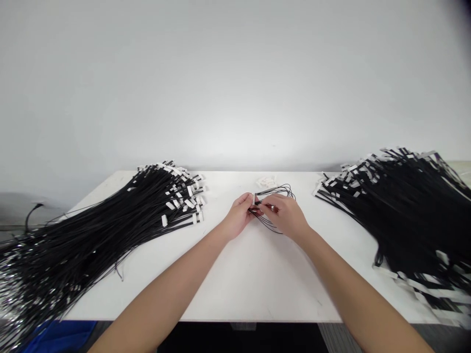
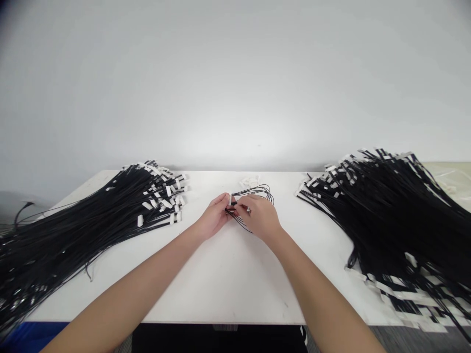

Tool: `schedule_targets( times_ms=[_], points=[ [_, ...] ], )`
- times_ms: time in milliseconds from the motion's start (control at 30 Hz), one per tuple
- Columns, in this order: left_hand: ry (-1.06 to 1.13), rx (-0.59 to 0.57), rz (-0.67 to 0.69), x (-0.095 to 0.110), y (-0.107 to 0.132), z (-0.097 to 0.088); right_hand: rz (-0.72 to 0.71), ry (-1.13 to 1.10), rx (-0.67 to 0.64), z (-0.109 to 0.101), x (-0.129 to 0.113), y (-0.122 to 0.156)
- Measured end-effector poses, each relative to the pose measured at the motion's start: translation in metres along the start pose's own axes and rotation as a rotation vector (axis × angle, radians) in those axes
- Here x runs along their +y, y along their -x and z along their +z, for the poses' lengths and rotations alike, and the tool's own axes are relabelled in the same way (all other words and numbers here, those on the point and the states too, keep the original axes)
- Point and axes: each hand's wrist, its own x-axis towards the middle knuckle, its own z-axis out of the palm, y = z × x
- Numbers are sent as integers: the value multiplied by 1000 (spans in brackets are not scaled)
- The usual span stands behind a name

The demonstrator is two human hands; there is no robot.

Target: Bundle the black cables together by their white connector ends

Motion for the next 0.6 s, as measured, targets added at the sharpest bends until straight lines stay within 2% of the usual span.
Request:
schedule_targets(
  times_ms=[167, 367, 433, 500, 567, 600],
  points=[
    [7, 4, -8, 0, 1, -1, -5, 89, 29, 0, 0, 2],
    [-39, 29, -12, 1, 0, 0, -96, 406, 302, -11, 6, 1],
    [-94, 8, -4, 2, 3, 3, -95, 415, 340, -14, 10, 0],
    [-150, -6, 12, 3, 6, 7, -25, 276, 324, -14, 15, -3],
    [-188, 14, 38, 6, 9, 8, 132, -36, 341, -17, 23, -7],
    [-197, 41, 61, 7, 10, 8, 246, -251, 391, -20, 27, -10]
  ],
)
